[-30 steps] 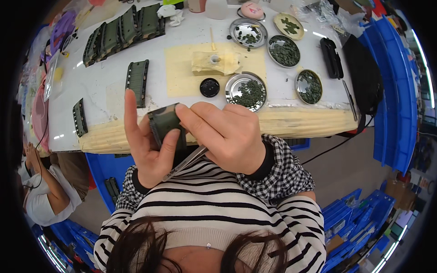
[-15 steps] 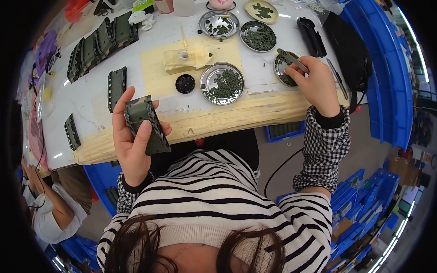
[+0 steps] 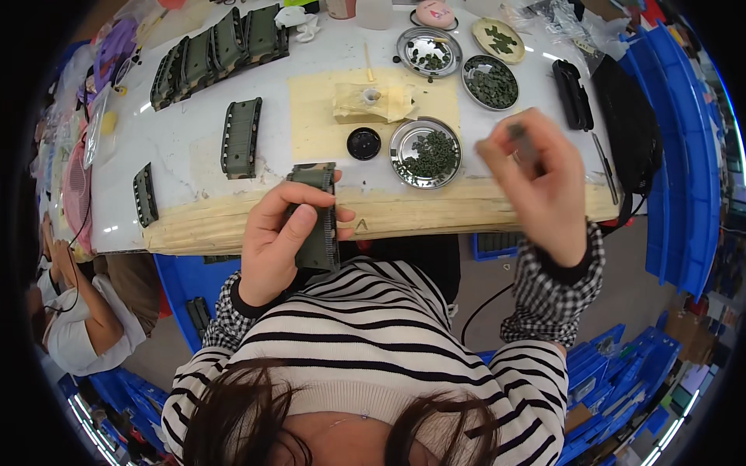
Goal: Assembling small plastic toy parts at a workbench using hands and a thin metal tool.
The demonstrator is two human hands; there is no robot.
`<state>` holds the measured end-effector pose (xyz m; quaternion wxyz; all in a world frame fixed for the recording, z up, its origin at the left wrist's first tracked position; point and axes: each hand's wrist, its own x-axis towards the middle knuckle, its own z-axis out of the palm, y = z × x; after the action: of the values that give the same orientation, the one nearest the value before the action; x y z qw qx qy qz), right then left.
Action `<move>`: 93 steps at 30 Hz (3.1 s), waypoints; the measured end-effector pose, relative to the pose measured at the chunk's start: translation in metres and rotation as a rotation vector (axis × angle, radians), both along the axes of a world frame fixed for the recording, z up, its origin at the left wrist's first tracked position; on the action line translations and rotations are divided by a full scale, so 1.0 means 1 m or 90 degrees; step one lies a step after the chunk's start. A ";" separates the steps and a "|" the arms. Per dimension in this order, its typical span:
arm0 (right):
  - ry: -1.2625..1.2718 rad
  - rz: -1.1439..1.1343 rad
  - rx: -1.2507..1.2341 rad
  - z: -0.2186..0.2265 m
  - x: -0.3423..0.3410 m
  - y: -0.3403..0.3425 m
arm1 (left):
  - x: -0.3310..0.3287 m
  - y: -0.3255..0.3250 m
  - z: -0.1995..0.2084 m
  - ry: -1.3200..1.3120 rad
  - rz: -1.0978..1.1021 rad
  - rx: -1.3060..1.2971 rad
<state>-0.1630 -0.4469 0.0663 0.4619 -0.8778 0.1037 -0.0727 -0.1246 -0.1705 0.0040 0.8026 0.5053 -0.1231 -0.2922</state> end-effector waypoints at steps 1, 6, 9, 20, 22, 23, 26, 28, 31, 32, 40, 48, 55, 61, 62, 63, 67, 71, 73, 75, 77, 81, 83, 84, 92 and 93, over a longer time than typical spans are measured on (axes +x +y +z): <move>-0.080 0.105 0.009 -0.001 0.001 0.021 | 0.000 -0.004 0.000 0.008 -0.020 -0.013; -0.144 0.300 0.087 -0.015 0.017 0.087 | 0.003 -0.002 0.000 -0.059 -0.014 -0.020; -0.115 0.280 0.200 -0.031 0.019 0.102 | 0.003 0.007 -0.003 -0.069 0.010 -0.014; -0.438 0.411 -0.231 -0.033 0.026 0.093 | 0.007 0.008 0.010 0.093 -0.062 -0.067; -0.504 0.409 -0.358 -0.028 0.023 0.092 | 0.009 0.008 0.013 0.118 -0.072 -0.072; -0.511 0.426 -0.391 -0.028 0.022 0.091 | 0.009 0.009 0.010 0.110 -0.067 -0.057; -0.536 0.458 -0.466 -0.028 0.022 0.090 | 0.008 0.012 -0.001 0.077 -0.048 -0.017; -0.553 0.452 -0.484 -0.028 0.022 0.092 | 0.008 0.012 -0.004 0.046 -0.035 0.000; -0.564 0.452 -0.489 -0.026 0.021 0.096 | 0.008 0.010 -0.005 -0.004 -0.017 0.035; -0.566 0.450 -0.479 -0.027 0.022 0.097 | 0.009 0.011 -0.003 -0.014 -0.027 0.055; -0.460 0.280 -0.141 -0.024 0.033 0.096 | 0.001 0.002 0.015 -0.093 0.046 0.069; -0.422 0.261 -0.142 -0.032 0.038 0.109 | -0.001 0.009 0.011 -0.267 0.053 0.223; -0.428 0.262 -0.159 -0.033 0.039 0.109 | -0.001 0.008 0.004 -0.398 0.084 0.267; -0.448 0.267 -0.173 -0.034 0.037 0.108 | -0.001 0.008 0.007 -0.404 0.078 0.267; -0.453 0.271 -0.176 -0.035 0.037 0.108 | -0.001 0.009 0.008 -0.395 0.074 0.270; -0.458 0.275 -0.179 -0.036 0.038 0.108 | -0.001 0.010 0.009 -0.386 0.071 0.273; -0.444 0.271 -0.184 -0.035 0.038 0.108 | -0.001 0.009 0.008 -0.401 0.076 0.279; -0.433 0.268 -0.200 -0.035 0.036 0.109 | -0.001 0.009 0.008 -0.416 0.078 0.307; -0.429 0.265 -0.207 -0.036 0.034 0.110 | -0.001 0.009 0.009 -0.435 0.080 0.322; -0.422 0.264 -0.217 -0.037 0.031 0.110 | 0.000 0.009 0.010 -0.462 0.082 0.335; -0.423 0.275 -0.228 -0.037 0.029 0.110 | 0.001 0.009 0.011 -0.454 0.086 0.342; -0.419 0.301 -0.231 -0.037 0.028 0.108 | 0.001 0.009 0.010 -0.495 0.095 0.355; -0.423 0.318 -0.235 -0.035 0.028 0.108 | 0.000 0.010 0.011 -0.511 0.090 0.367; -0.424 0.327 -0.237 -0.034 0.028 0.107 | 0.000 0.011 0.012 -0.518 0.087 0.373; -0.384 0.226 -0.097 -0.025 0.028 0.098 | 0.005 0.003 0.006 -0.269 0.137 0.142; -0.349 0.125 -0.112 -0.020 0.026 0.092 | 0.006 0.003 0.010 -0.174 0.107 0.099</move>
<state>-0.1371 -0.3549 0.0461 0.3995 -0.8680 -0.1167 -0.2708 -0.1190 -0.1677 0.0144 0.7586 0.6093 -0.1655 -0.1611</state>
